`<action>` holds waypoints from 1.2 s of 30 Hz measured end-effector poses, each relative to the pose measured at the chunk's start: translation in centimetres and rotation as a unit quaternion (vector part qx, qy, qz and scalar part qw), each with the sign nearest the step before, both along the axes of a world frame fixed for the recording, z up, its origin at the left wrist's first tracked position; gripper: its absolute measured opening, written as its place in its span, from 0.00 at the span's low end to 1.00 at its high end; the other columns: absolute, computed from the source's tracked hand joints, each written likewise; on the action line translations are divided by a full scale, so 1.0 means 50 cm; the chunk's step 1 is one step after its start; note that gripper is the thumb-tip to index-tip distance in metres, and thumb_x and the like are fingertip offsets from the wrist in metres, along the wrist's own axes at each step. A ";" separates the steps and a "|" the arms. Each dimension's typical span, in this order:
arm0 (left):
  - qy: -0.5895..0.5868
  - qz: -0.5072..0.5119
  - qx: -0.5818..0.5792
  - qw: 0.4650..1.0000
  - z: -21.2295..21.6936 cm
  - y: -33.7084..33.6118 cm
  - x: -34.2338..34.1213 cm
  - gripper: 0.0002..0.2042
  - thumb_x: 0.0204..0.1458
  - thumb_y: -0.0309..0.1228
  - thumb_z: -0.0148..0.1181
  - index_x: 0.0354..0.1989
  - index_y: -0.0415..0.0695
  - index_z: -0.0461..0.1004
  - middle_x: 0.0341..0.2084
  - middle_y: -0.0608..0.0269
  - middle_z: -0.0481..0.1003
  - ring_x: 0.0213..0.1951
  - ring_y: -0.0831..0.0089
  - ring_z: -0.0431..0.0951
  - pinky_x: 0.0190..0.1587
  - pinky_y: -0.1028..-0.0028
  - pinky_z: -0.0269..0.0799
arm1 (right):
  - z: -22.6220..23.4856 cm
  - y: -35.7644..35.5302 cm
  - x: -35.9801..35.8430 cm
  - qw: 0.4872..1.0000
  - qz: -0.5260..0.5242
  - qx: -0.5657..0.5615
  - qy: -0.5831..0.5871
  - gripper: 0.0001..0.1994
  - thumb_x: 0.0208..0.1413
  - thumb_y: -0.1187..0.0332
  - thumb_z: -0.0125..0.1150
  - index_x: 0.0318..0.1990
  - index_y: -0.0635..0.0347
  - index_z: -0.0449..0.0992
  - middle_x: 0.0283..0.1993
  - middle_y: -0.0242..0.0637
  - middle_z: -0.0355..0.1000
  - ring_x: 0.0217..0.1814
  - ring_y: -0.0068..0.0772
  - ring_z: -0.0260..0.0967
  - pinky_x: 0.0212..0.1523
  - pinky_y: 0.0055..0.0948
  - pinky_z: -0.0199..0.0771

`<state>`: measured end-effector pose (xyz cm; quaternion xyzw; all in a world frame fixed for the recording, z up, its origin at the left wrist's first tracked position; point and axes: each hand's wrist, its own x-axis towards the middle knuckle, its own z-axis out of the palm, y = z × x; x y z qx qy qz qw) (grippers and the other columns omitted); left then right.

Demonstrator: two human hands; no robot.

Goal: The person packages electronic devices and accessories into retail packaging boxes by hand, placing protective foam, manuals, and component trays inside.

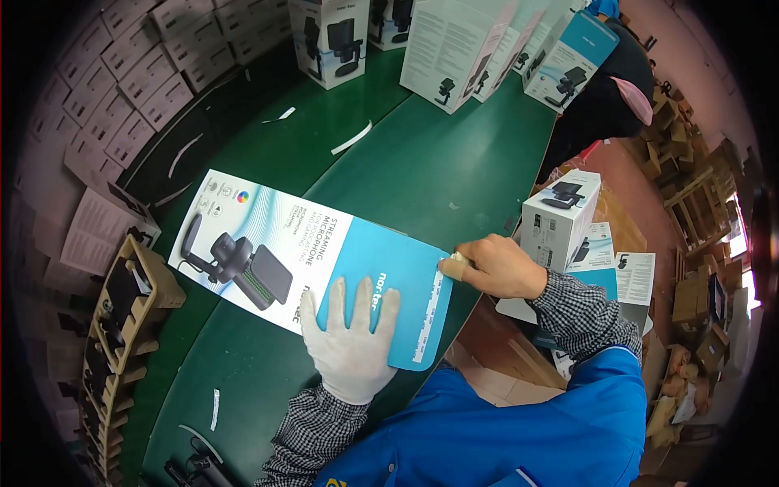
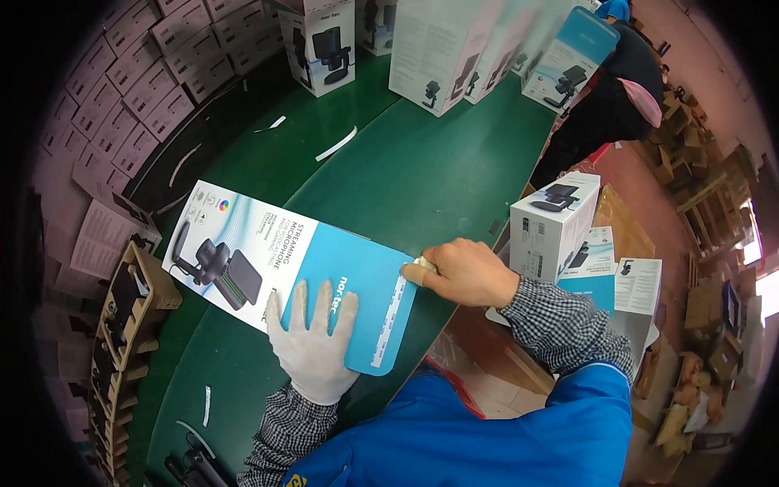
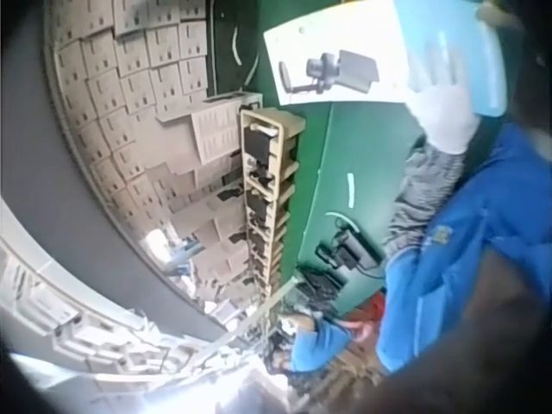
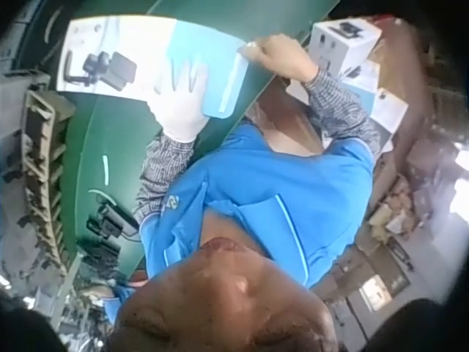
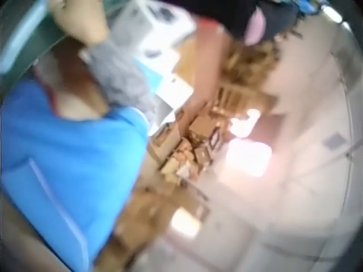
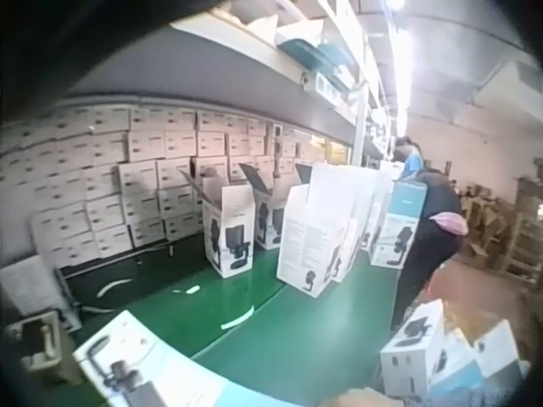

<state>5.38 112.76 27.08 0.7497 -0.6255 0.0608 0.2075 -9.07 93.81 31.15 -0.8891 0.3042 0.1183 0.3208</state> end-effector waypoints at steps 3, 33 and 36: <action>0.021 0.002 -0.002 1.000 0.008 -0.002 -0.004 0.24 0.38 0.41 0.62 0.47 0.49 0.69 0.46 0.51 0.68 0.50 0.50 0.66 0.53 0.39 0.54 | 0.024 0.006 -0.009 0.998 0.002 0.022 -0.063 0.21 0.57 0.55 0.48 0.20 0.62 0.69 0.13 0.36 0.63 0.12 0.30 0.57 0.17 0.24 0.60; 0.539 0.308 -0.475 0.624 0.316 -0.278 0.449 0.16 0.53 0.35 0.48 0.27 0.32 0.72 0.21 0.56 0.72 0.20 0.71 0.69 0.22 0.74 0.65 | -0.151 -0.112 -0.089 0.861 -0.345 -0.209 -0.309 0.10 0.51 0.64 0.58 0.36 0.59 0.68 0.22 0.33 0.68 0.20 0.32 0.62 0.25 0.30 0.63; 0.536 0.303 -0.505 0.604 0.289 -0.308 0.527 0.13 0.51 0.33 0.48 0.29 0.33 0.73 0.23 0.55 0.73 0.22 0.69 0.71 0.24 0.73 0.67 | -0.137 -0.085 -0.075 0.855 -0.350 -0.207 -0.323 0.09 0.53 0.65 0.54 0.38 0.59 0.68 0.24 0.34 0.68 0.22 0.31 0.61 0.27 0.29 0.63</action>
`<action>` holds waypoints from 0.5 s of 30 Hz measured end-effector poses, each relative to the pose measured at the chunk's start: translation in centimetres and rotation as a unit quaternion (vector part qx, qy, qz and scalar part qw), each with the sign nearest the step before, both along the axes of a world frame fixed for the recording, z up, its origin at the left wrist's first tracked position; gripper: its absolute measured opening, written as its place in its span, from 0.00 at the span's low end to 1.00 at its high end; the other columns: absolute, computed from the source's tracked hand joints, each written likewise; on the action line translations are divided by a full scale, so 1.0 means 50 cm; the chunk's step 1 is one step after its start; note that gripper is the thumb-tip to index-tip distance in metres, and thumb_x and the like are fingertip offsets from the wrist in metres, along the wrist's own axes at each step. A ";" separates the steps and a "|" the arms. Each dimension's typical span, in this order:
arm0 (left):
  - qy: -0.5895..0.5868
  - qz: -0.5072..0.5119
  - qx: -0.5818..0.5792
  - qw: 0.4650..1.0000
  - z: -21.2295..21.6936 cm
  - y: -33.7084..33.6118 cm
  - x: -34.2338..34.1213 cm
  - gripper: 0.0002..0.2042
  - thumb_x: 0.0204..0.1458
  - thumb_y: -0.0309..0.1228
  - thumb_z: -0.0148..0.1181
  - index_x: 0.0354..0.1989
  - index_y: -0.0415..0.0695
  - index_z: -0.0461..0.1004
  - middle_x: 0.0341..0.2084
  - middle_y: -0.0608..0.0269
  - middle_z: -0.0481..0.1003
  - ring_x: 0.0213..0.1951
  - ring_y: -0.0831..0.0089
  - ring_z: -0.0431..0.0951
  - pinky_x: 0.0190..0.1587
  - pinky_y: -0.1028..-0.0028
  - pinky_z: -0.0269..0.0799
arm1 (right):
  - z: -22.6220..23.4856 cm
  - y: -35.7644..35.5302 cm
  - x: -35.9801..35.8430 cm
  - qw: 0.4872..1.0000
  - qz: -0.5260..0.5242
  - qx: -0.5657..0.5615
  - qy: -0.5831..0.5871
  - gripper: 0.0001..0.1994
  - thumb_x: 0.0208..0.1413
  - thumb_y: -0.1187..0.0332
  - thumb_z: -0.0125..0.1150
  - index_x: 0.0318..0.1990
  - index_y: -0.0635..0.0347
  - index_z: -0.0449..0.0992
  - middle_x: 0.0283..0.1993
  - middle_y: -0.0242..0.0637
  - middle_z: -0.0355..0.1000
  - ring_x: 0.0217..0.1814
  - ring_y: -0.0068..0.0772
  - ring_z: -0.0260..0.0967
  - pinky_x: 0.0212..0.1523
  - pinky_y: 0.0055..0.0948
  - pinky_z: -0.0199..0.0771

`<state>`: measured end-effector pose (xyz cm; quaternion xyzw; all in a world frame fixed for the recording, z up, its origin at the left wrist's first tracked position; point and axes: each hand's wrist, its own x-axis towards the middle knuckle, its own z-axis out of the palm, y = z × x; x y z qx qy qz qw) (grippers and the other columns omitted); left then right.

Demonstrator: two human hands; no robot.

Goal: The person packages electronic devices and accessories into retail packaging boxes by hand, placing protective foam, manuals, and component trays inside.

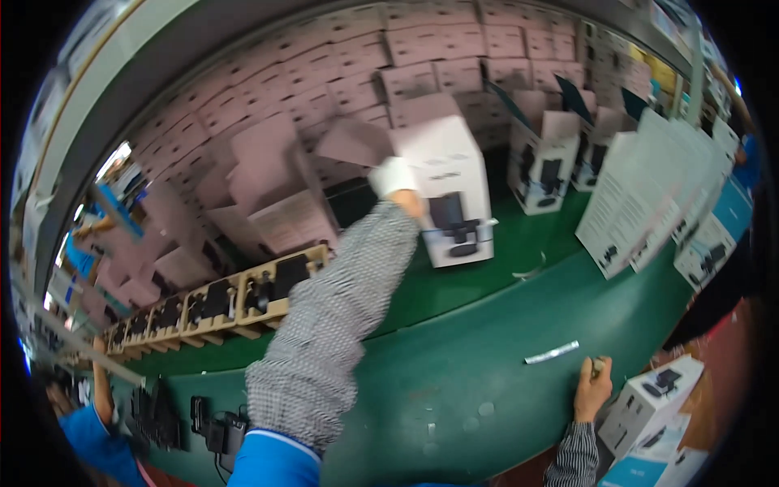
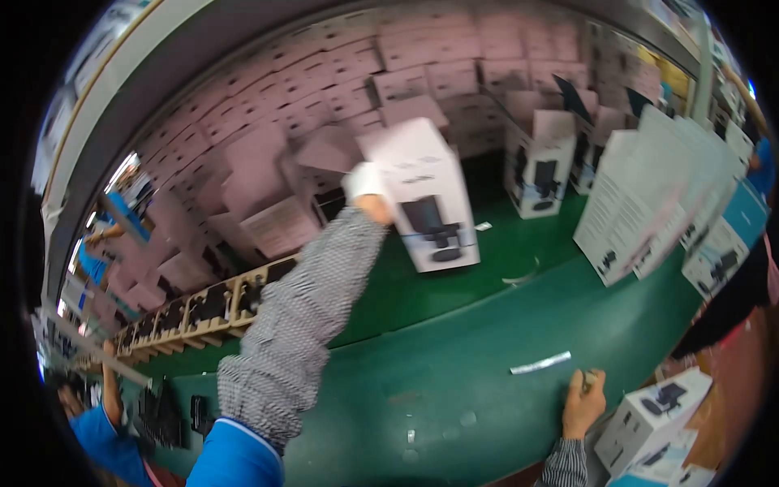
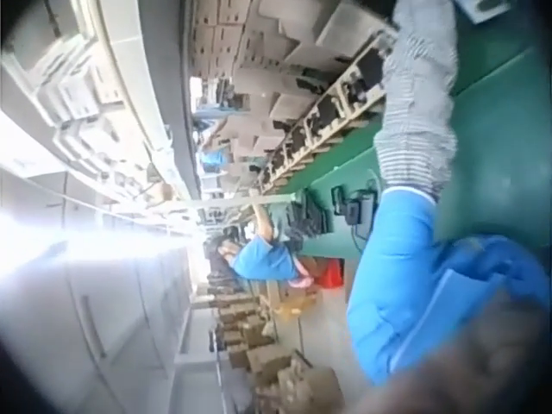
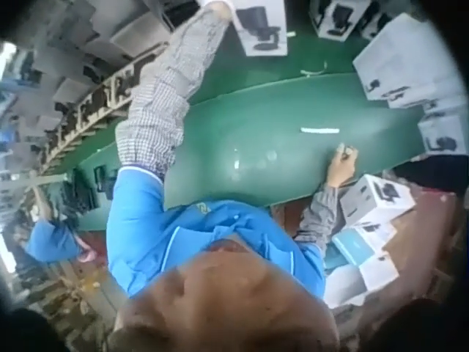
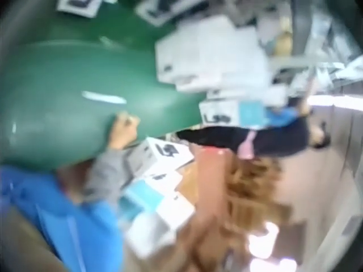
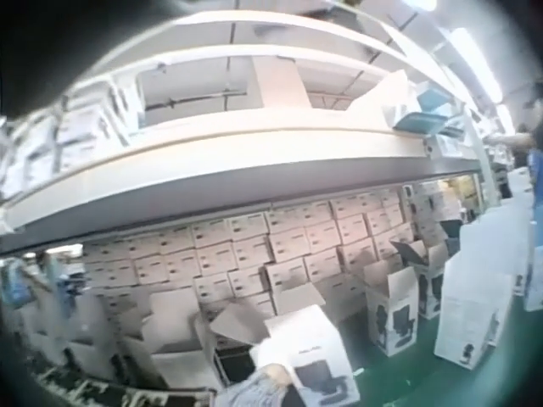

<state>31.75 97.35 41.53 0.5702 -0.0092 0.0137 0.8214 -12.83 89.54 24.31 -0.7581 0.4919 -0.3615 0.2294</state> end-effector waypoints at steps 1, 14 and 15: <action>-0.008 0.003 0.020 1.000 0.017 -0.017 -0.013 0.13 0.50 0.33 0.48 0.28 0.33 0.74 0.23 0.55 0.74 0.23 0.66 0.72 0.25 0.72 0.67 | 0.008 0.008 -0.014 1.000 0.003 -0.011 -0.011 0.09 0.55 0.64 0.52 0.38 0.60 0.68 0.25 0.33 0.67 0.23 0.29 0.59 0.27 0.27 0.61; -0.226 -0.226 0.249 0.914 0.048 0.290 -0.116 0.21 0.48 0.37 0.55 0.50 0.40 0.69 0.46 0.53 0.73 0.48 0.64 0.72 0.50 0.74 0.68 | 0.015 0.152 -0.004 0.991 0.030 -0.100 -0.080 0.12 0.60 0.64 0.42 0.36 0.65 0.67 0.30 0.37 0.65 0.30 0.31 0.59 0.36 0.25 0.60; -0.274 -0.231 0.407 0.840 0.060 0.372 -0.132 0.24 0.49 0.38 0.54 0.55 0.43 0.65 0.51 0.55 0.69 0.51 0.60 0.70 0.54 0.72 0.66 | 0.020 0.175 0.005 0.991 0.030 -0.102 -0.082 0.12 0.60 0.64 0.42 0.36 0.65 0.67 0.30 0.37 0.65 0.30 0.31 0.59 0.36 0.25 0.60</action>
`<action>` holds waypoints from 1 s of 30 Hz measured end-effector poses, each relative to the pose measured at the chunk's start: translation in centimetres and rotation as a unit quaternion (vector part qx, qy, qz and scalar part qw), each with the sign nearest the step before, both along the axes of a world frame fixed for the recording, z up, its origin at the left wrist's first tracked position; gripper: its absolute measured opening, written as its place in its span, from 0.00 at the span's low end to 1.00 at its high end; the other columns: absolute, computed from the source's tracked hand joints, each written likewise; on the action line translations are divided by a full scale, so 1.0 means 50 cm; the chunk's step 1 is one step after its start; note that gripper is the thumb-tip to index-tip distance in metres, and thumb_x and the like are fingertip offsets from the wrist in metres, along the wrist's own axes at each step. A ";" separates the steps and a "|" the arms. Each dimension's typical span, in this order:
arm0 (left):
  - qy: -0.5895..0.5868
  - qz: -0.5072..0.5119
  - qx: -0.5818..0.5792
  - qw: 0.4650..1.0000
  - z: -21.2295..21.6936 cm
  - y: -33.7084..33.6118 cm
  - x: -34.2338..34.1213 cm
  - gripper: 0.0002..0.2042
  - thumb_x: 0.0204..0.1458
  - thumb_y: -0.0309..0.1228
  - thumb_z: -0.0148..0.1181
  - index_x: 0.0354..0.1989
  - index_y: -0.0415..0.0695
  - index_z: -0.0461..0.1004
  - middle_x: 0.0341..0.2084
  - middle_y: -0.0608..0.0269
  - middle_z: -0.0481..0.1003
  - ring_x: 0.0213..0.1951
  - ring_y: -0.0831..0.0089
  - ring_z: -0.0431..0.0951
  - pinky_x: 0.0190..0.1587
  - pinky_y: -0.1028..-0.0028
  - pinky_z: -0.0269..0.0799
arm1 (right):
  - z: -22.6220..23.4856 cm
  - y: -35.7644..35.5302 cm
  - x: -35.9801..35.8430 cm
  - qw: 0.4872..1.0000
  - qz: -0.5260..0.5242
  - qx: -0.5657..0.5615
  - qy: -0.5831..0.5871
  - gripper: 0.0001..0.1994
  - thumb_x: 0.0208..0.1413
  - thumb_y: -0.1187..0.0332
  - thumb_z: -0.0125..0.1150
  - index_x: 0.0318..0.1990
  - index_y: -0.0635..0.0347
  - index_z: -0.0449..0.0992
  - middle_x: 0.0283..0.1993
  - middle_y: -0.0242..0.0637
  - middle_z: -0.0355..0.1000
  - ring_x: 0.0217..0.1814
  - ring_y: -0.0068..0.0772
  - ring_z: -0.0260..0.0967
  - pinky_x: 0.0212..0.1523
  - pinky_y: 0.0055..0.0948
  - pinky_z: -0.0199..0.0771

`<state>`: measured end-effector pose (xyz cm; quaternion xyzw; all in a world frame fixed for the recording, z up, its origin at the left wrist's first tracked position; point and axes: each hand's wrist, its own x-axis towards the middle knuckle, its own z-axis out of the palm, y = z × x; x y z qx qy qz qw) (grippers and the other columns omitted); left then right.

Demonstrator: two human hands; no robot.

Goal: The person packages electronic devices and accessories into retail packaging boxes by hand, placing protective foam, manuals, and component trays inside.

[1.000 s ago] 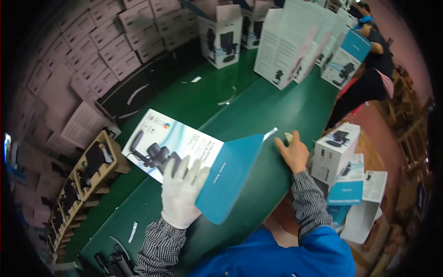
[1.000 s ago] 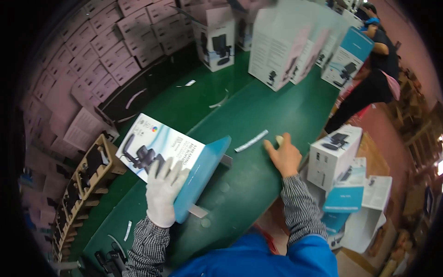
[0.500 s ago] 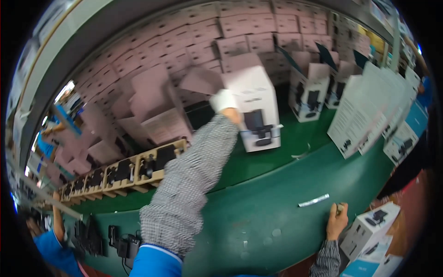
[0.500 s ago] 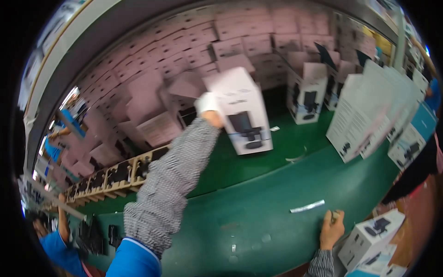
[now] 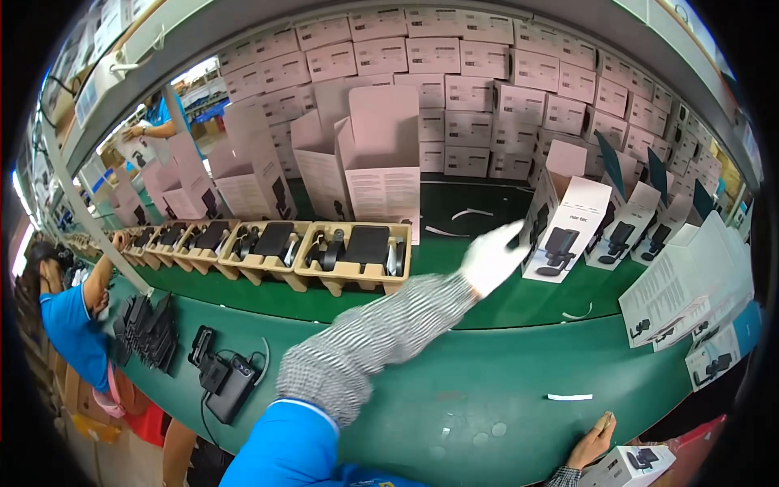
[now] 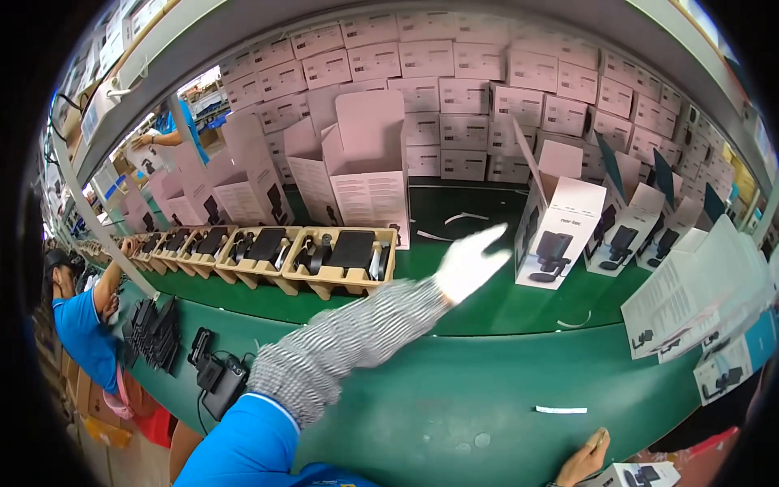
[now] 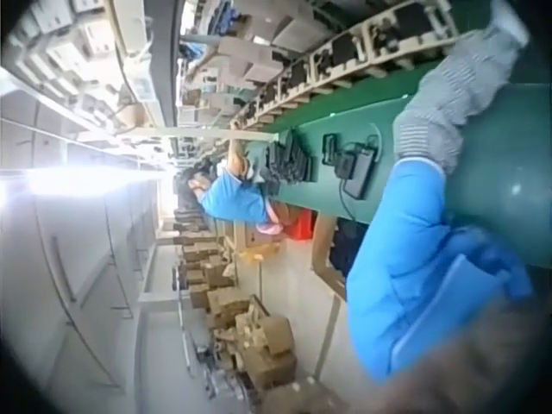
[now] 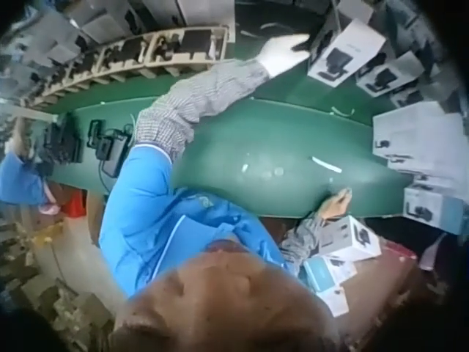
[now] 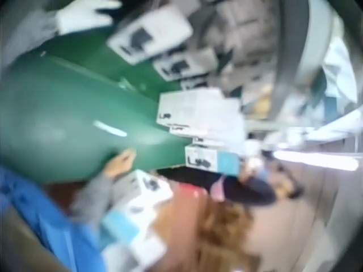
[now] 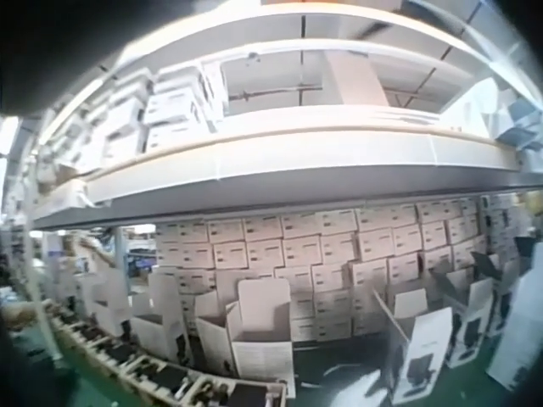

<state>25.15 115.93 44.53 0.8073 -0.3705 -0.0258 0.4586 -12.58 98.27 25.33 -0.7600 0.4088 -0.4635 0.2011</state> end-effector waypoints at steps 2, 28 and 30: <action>-0.226 0.002 0.061 0.972 -0.053 0.146 -0.009 0.24 0.49 0.38 0.53 0.55 0.42 0.64 0.54 0.58 0.66 0.57 0.64 0.64 0.59 0.67 0.59 | 0.013 0.053 0.020 1.000 0.000 0.007 0.010 0.12 0.60 0.64 0.42 0.34 0.64 0.67 0.29 0.36 0.64 0.30 0.30 0.58 0.35 0.24 0.60; -0.356 0.163 0.317 0.864 0.023 0.624 0.585 0.08 0.45 0.27 0.48 0.32 0.39 0.71 0.26 0.51 0.74 0.46 0.59 0.70 0.55 0.61 0.60 | 0.233 0.703 0.876 0.675 0.445 0.577 -0.117 0.05 0.46 0.74 0.59 0.27 0.58 0.68 0.17 0.25 0.59 0.10 0.12 0.46 0.09 0.14 0.43; -0.420 0.136 0.287 0.850 0.012 0.640 0.547 0.04 0.41 0.28 0.52 0.24 0.44 0.71 0.20 0.58 0.73 0.43 0.55 0.70 0.55 0.61 0.60 | 0.232 0.671 0.782 0.701 0.416 0.562 -0.141 0.04 0.45 0.76 0.58 0.29 0.59 0.69 0.17 0.24 0.60 0.10 0.12 0.46 0.08 0.14 0.43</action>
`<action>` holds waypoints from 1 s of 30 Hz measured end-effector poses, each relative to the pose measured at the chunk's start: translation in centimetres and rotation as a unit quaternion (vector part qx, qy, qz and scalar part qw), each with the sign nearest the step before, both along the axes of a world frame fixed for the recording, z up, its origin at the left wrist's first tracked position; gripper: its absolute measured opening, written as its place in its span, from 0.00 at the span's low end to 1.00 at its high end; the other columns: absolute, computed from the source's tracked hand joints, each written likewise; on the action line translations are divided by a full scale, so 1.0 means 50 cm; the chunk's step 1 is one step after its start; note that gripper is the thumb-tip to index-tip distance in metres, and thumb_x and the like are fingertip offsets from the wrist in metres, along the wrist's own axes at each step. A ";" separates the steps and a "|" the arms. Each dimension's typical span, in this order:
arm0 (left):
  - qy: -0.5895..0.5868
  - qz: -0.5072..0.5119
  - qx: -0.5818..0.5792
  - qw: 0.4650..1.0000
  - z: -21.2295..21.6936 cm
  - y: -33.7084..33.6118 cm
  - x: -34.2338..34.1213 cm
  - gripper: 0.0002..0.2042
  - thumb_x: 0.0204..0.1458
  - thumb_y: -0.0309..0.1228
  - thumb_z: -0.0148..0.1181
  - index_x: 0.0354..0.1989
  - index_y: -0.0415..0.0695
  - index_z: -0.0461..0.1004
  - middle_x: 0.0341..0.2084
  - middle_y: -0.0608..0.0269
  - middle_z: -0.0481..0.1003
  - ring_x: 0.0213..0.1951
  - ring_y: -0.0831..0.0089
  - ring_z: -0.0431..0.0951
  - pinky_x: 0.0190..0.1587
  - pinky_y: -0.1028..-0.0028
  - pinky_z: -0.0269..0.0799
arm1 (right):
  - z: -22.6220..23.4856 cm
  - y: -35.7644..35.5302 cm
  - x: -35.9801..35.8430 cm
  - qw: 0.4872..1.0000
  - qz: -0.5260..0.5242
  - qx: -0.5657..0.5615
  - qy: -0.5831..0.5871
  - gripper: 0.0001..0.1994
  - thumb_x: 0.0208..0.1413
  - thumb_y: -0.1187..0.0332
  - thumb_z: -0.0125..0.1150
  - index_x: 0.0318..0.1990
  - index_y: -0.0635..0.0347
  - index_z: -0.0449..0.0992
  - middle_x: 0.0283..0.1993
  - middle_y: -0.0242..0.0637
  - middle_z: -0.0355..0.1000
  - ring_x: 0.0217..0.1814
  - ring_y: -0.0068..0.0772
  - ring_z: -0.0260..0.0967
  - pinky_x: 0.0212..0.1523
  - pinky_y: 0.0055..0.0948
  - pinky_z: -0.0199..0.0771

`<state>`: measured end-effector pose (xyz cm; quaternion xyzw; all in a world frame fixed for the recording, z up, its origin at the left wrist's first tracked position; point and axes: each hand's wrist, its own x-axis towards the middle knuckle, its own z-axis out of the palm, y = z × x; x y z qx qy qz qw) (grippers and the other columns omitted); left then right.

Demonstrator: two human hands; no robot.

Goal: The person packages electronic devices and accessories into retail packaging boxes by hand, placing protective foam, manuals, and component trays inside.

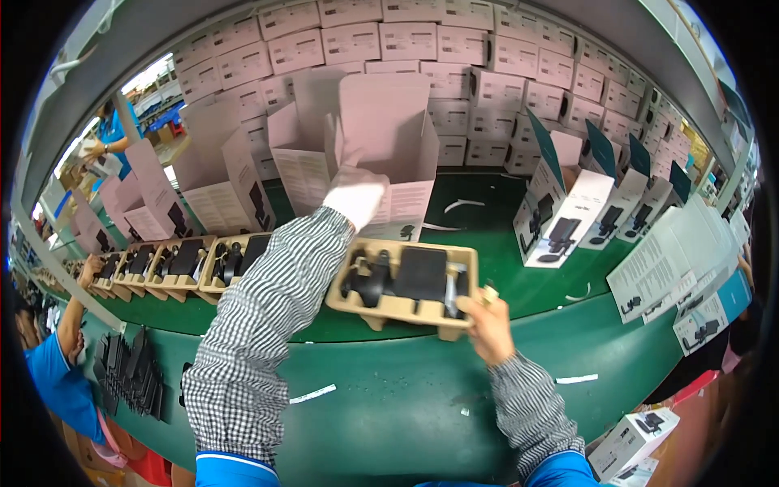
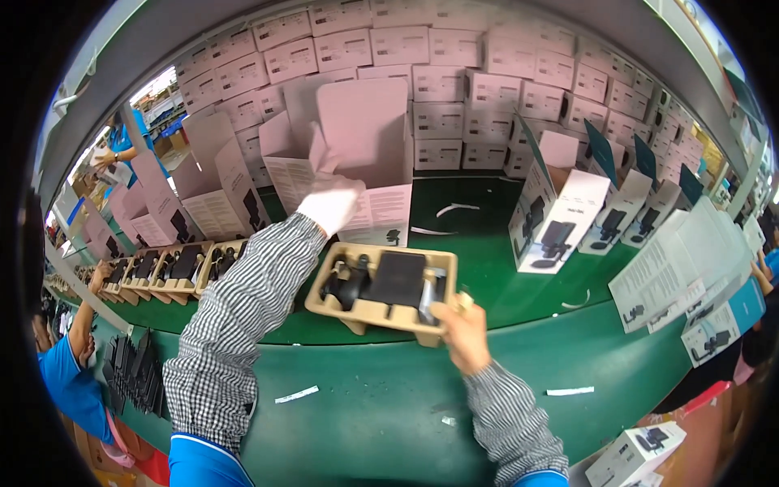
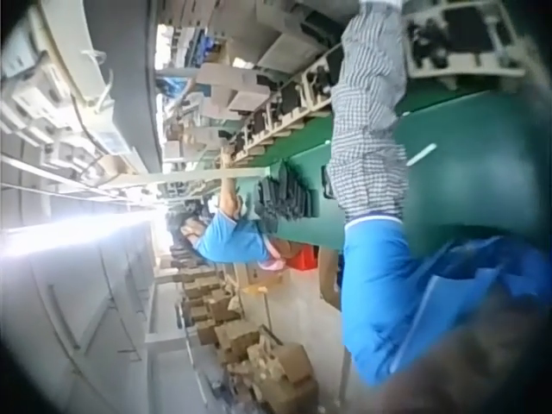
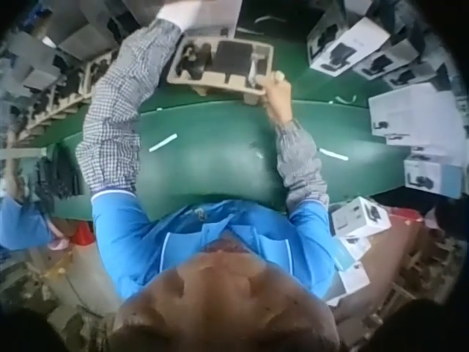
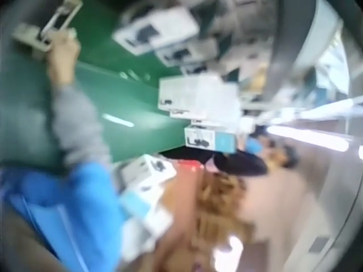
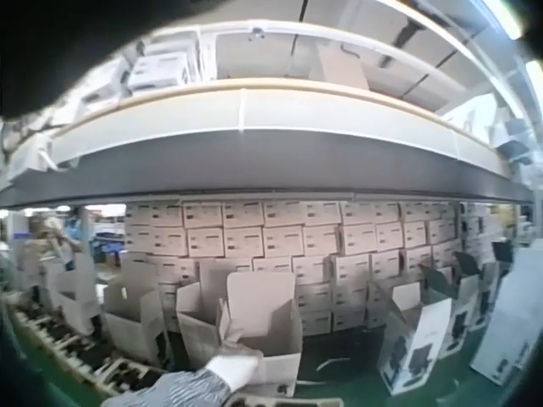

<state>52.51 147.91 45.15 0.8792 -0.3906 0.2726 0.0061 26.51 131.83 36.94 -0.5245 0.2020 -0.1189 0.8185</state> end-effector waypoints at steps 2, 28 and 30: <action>-0.032 -0.019 0.101 0.994 0.021 -0.032 -0.114 0.03 0.41 0.29 0.52 0.22 0.44 0.71 0.17 0.60 0.72 0.37 0.58 0.73 0.54 0.62 0.61 | 0.003 -0.056 -0.119 0.997 -0.073 -0.020 -0.005 0.06 0.43 0.78 0.58 0.31 0.60 0.70 0.18 0.25 0.62 0.11 0.12 0.49 0.08 0.14 0.43; 0.521 0.255 -0.339 0.740 -0.448 0.240 -0.686 0.38 0.43 0.34 0.65 0.61 0.38 0.50 0.60 0.47 0.54 0.59 0.62 0.60 0.60 0.62 0.56 | -0.258 -0.355 -0.584 0.982 -0.157 -0.029 -0.096 0.22 0.58 0.49 0.42 0.31 0.59 0.71 0.30 0.36 0.69 0.30 0.26 0.64 0.34 0.27 0.64; 0.387 0.177 -0.385 0.819 -0.440 0.231 -0.686 0.38 0.43 0.32 0.65 0.61 0.37 0.51 0.59 0.47 0.56 0.58 0.61 0.61 0.59 0.66 0.56 | -0.296 -0.360 -0.586 0.987 -0.119 0.013 -0.110 0.23 0.58 0.47 0.42 0.31 0.59 0.71 0.30 0.36 0.69 0.30 0.27 0.64 0.35 0.28 0.65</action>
